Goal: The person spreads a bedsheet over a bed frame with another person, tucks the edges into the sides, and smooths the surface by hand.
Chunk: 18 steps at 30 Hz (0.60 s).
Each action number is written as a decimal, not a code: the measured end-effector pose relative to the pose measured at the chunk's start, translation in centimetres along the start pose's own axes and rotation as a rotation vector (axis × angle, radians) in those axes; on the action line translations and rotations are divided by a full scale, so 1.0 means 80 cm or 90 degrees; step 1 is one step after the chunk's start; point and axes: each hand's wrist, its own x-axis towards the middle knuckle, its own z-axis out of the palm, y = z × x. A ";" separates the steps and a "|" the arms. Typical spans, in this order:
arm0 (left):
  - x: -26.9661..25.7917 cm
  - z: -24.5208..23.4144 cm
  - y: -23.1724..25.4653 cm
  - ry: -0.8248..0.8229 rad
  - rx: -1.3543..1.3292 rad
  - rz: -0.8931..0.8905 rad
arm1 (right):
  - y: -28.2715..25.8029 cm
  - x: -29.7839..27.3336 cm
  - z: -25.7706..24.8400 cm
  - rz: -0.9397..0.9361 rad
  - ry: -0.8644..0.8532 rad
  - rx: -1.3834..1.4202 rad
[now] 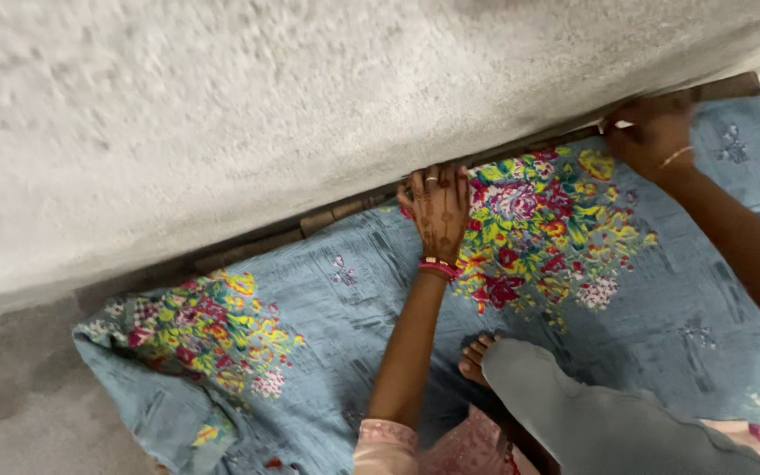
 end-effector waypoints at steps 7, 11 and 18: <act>-0.004 0.004 0.017 0.000 0.067 -0.057 | -0.014 0.047 -0.030 0.043 -0.348 -0.049; -0.004 -0.005 0.025 0.020 0.100 -0.065 | -0.028 0.049 -0.038 -0.109 -0.390 -0.206; -0.001 -0.005 0.023 -0.206 -0.137 -0.247 | -0.071 0.007 0.002 0.023 -0.066 -0.009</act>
